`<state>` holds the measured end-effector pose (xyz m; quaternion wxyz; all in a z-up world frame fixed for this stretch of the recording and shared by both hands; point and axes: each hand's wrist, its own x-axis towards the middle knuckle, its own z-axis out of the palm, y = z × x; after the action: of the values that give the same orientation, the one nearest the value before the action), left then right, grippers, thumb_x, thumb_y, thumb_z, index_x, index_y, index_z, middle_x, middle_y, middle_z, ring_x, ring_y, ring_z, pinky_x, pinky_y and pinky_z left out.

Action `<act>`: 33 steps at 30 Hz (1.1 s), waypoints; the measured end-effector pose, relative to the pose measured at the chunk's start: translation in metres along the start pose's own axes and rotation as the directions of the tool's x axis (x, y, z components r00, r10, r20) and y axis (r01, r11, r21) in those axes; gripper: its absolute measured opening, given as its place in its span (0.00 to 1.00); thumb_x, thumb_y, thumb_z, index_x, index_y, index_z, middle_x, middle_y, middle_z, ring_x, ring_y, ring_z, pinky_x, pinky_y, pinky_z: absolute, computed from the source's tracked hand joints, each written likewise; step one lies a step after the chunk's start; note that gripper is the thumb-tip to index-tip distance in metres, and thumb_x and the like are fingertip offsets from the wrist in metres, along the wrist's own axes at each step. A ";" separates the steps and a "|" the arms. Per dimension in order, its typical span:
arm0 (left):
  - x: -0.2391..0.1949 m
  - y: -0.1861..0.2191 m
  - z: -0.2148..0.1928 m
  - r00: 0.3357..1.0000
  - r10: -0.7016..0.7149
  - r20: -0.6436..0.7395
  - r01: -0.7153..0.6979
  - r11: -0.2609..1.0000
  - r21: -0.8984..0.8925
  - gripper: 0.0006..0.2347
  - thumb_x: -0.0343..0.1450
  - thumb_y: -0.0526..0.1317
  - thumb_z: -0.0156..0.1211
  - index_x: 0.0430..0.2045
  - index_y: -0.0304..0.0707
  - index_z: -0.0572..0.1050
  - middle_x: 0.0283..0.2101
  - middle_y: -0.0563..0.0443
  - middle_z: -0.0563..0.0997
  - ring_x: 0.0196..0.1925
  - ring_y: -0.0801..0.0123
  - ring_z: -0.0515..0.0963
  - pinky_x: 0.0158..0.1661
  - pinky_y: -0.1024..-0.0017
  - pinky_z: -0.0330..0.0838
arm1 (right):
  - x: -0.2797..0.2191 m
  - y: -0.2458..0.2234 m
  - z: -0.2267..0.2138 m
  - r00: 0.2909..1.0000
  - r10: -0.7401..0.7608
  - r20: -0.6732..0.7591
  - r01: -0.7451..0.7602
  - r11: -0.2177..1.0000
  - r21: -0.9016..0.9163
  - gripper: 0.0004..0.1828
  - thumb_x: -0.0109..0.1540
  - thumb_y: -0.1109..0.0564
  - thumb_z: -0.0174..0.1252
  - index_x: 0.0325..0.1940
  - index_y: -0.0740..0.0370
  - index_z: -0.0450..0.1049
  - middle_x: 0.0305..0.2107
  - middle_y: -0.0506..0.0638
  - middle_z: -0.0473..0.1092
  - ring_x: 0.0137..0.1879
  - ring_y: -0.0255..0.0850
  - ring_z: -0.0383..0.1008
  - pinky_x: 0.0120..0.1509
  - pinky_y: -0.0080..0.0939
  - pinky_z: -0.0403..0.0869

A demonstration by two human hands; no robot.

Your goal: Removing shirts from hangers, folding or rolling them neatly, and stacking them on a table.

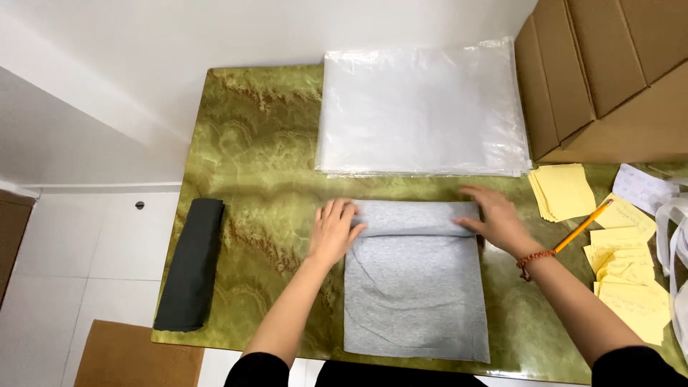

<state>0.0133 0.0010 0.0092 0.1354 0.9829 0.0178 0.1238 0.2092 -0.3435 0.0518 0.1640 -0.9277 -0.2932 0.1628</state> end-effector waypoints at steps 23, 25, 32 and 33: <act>-0.093 0.034 -0.011 0.969 0.184 0.165 -0.163 0.978 -0.130 0.12 0.75 0.50 0.61 0.51 0.54 0.76 0.49 0.55 0.73 0.62 0.60 0.70 0.64 0.53 0.62 | -0.098 -0.040 0.040 0.993 -0.019 0.114 -0.012 0.964 0.265 0.22 0.61 0.39 0.68 0.54 0.48 0.74 0.56 0.48 0.79 0.67 0.50 0.77 0.69 0.56 0.72; -0.082 0.033 -0.015 0.973 0.196 0.122 -0.184 0.977 -0.103 0.09 0.75 0.47 0.63 0.47 0.56 0.77 0.46 0.59 0.74 0.59 0.64 0.71 0.64 0.55 0.61 | -0.082 -0.047 0.035 0.948 0.045 0.314 -0.144 0.943 0.300 0.38 0.56 0.40 0.74 0.68 0.52 0.72 0.61 0.54 0.78 0.72 0.56 0.72 0.74 0.60 0.70; -0.051 0.036 -0.040 0.948 0.135 0.287 -0.141 0.990 0.000 0.33 0.65 0.45 0.74 0.67 0.48 0.66 0.67 0.43 0.70 0.76 0.51 0.61 0.72 0.42 0.50 | -0.069 -0.049 0.068 0.986 -0.167 0.003 0.165 0.972 -0.166 0.26 0.55 0.48 0.72 0.56 0.47 0.73 0.49 0.48 0.71 0.61 0.50 0.73 0.62 0.51 0.71; -0.050 0.035 -0.041 0.946 0.103 0.307 -0.115 0.993 0.019 0.36 0.67 0.42 0.73 0.72 0.48 0.62 0.69 0.41 0.70 0.77 0.51 0.60 0.73 0.42 0.48 | -0.070 -0.045 0.077 0.955 -0.246 -0.168 0.175 0.919 -0.354 0.25 0.55 0.49 0.69 0.54 0.43 0.70 0.48 0.42 0.64 0.58 0.46 0.68 0.56 0.47 0.68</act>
<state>-0.0447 -0.0254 0.0447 0.1112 0.9920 -0.0553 -0.0228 0.1026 -0.3343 0.0150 0.0504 -0.9168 -0.3962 -0.0066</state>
